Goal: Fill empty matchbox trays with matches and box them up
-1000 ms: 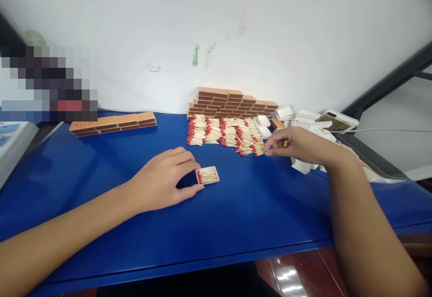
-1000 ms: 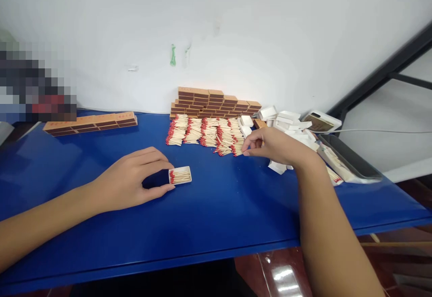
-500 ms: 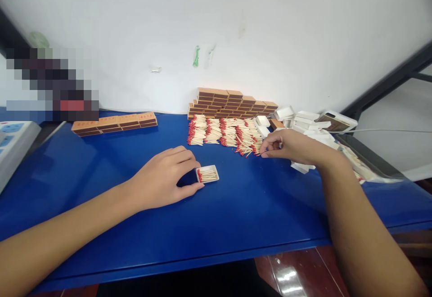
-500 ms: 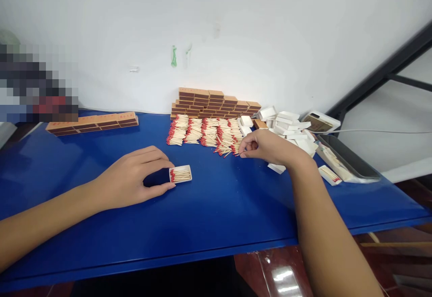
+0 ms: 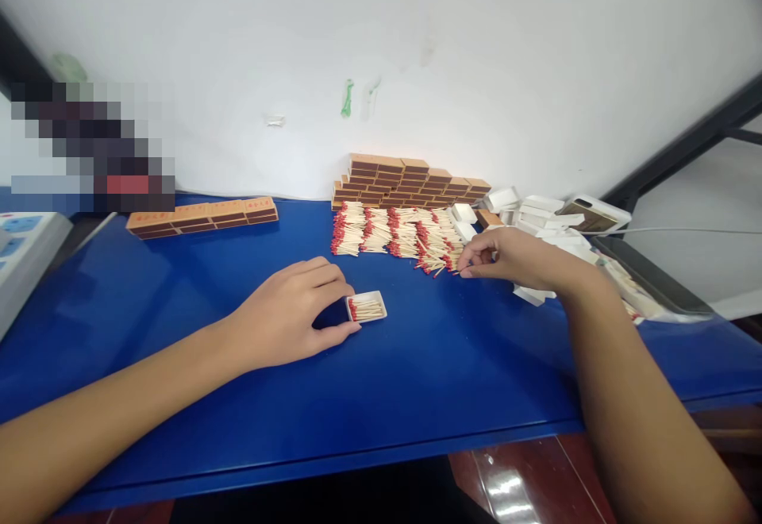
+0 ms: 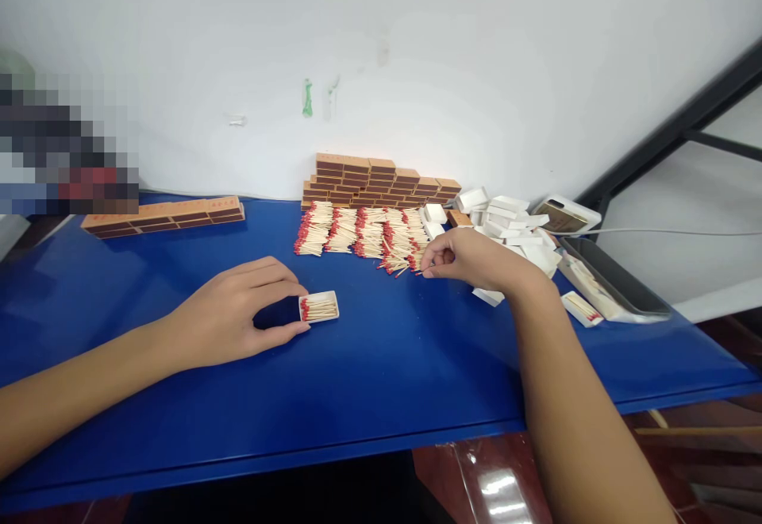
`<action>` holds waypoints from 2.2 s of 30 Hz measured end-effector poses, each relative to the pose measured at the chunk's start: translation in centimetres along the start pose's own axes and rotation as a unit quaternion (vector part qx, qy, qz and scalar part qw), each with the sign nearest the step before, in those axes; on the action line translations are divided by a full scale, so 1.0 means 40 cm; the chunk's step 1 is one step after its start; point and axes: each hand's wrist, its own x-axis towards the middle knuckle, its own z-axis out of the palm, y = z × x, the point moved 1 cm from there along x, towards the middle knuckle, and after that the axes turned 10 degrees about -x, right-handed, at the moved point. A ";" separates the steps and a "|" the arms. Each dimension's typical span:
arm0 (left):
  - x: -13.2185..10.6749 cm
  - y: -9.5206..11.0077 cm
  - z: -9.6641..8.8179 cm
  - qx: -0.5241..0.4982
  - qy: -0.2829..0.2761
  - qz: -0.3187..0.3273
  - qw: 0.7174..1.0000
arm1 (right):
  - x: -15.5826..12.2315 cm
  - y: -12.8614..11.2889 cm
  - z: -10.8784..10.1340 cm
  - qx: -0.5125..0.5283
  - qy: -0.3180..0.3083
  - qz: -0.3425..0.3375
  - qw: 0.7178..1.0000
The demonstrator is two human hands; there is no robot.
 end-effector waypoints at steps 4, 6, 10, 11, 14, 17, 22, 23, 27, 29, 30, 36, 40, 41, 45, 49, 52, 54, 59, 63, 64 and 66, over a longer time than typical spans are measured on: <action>0.000 0.001 0.000 -0.001 0.001 -0.002 1.000 | 0.001 -0.005 0.001 0.013 0.010 -0.008 1.000; 0.001 0.000 0.001 -0.001 0.000 -0.002 1.000 | 0.001 -0.007 0.002 0.017 0.015 -0.012 1.000; 0.001 0.000 0.002 0.001 0.000 -0.002 1.000 | 0.002 -0.004 0.003 0.015 0.022 -0.012 1.000; 0.001 0.000 0.002 0.001 0.000 -0.002 1.000 | 0.002 -0.003 0.003 0.014 0.019 -0.012 1.000; 0.000 0.000 0.000 0.001 0.000 -0.003 1.000 | 0.002 -0.003 0.001 0.011 0.005 -0.012 1.000; -0.001 0.000 -0.001 0.001 -0.004 -0.005 1.000 | 0.001 -0.008 -0.003 0.008 0.010 -0.010 1.000; 0.002 0.001 -0.002 -0.002 -0.005 -0.005 1.000 | 0.000 -0.010 -0.004 0.012 0.021 -0.014 1.000; 0.002 0.001 -0.002 -0.001 -0.006 -0.005 1.000 | 0.000 -0.009 -0.003 0.012 0.019 -0.011 1.000; 0.001 0.000 -0.002 0.000 -0.011 -0.009 1.000 | 0.000 -0.009 -0.002 -0.003 0.007 0.004 1.000; 0.000 -0.001 -0.001 0.001 -0.011 -0.008 1.000 | 0.000 -0.008 0.000 -0.013 -0.002 0.006 1.000; -0.001 -0.002 -0.001 0.002 -0.010 -0.007 1.000 | 0.000 -0.006 0.001 -0.017 -0.006 0.007 1.000; 0.000 -0.002 0.001 0.004 -0.012 -0.005 1.000 | -0.006 -0.010 0.001 -0.013 -0.016 0.005 1.000; 0.002 -0.001 -0.001 -0.002 -0.012 -0.006 1.000 | -0.021 -0.081 -0.007 0.029 0.013 -0.039 0.999; 0.002 0.000 -0.001 -0.003 -0.012 -0.006 1.000 | -0.025 -0.110 -0.005 0.045 0.033 -0.055 0.997; 0.006 0.003 0.002 -0.006 -0.012 -0.010 1.000 | -0.027 -0.240 0.023 0.086 0.113 -0.153 0.978; 0.011 0.008 0.006 -0.013 -0.004 -0.011 1.000 | -0.014 -0.329 0.077 0.064 0.130 -0.214 0.966; 0.011 0.009 0.008 -0.013 -0.001 -0.006 1.000 | -0.008 -0.351 0.106 0.044 0.129 -0.223 0.965; 0.010 0.009 0.009 -0.013 -0.003 -0.004 1.000 | -0.007 -0.354 0.114 0.037 0.117 -0.224 0.967; 0.011 0.008 0.008 -0.011 -0.002 -0.001 1.000 | -0.007 -0.351 0.115 0.042 0.086 -0.232 0.968; 0.011 0.008 0.007 -0.006 -0.007 -0.001 1.000 | -0.002 -0.345 0.115 0.040 0.082 -0.232 0.968; 0.010 0.008 0.007 -0.006 -0.006 -0.001 1.000 | -0.001 -0.339 0.113 0.034 0.087 -0.232 0.968; 0.008 0.006 0.007 -0.005 -0.007 0.000 1.000 | 0.003 -0.317 0.101 0.021 0.106 -0.226 0.968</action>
